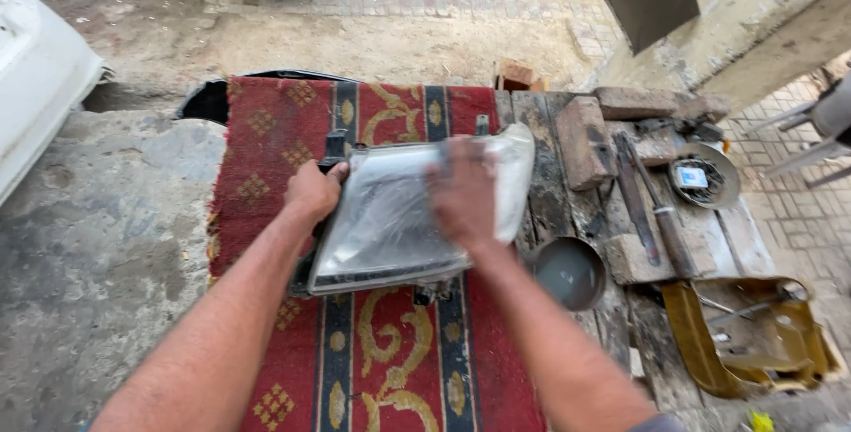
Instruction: The person scrubs a car headlight lens with a black abrasive pad, moving in circular and back-and-forth motions across the surface. The headlight rests on a patterned rug on a wooden workbench outdoors.
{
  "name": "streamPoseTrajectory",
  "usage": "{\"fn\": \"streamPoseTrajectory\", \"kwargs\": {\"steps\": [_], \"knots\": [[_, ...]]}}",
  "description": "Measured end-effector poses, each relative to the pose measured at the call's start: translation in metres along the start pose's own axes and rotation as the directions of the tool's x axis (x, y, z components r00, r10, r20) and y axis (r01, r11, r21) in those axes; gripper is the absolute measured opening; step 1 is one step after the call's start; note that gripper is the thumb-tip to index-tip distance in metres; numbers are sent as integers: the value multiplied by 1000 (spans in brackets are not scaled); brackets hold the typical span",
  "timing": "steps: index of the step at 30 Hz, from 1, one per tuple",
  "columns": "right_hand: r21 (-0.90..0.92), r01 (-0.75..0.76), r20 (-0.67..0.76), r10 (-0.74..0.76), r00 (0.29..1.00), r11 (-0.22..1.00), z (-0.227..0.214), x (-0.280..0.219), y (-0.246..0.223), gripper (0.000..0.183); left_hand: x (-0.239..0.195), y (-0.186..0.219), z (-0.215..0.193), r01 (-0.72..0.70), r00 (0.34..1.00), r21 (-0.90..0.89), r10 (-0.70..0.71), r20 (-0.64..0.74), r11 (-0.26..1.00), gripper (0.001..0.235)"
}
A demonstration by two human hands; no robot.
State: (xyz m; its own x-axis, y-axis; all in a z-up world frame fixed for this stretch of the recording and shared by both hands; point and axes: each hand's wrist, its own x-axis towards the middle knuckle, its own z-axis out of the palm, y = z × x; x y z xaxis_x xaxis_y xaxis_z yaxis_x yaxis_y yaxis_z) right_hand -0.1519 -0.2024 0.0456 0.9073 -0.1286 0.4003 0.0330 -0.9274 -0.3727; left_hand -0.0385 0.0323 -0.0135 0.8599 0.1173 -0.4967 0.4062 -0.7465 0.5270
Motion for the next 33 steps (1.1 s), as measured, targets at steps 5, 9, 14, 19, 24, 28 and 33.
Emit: {"fn": "streamPoseTrajectory", "kwargs": {"steps": [5,9,14,19,24,28,33], "knots": [[70,132,371,-149,917,989,-22,-47,-54,75,-7,-1,-4,-46,999,7,46,-8,999,65],[115,-119,257,86,963,986,-34,-36,5,67,-3,-5,0,-76,997,9,76,-27,997,70],[85,-45,406,7,914,995,-47,-55,-38,87,-32,16,-17,-79,997,-3,79,-3,997,69],[-80,-177,259,192,947,981,-38,-33,26,83,-8,-7,-5,-79,997,48,80,-9,996,73],[17,219,189,-218,957,976,-27,-115,-38,84,-55,24,-21,-80,997,29,79,10,996,70],[150,-242,318,185,930,959,-48,-74,9,81,-32,7,-16,-87,996,43,87,8,995,72],[131,-52,288,12,958,990,-47,-115,-44,120,-49,19,-24,-111,994,19,111,4,994,71]]}}
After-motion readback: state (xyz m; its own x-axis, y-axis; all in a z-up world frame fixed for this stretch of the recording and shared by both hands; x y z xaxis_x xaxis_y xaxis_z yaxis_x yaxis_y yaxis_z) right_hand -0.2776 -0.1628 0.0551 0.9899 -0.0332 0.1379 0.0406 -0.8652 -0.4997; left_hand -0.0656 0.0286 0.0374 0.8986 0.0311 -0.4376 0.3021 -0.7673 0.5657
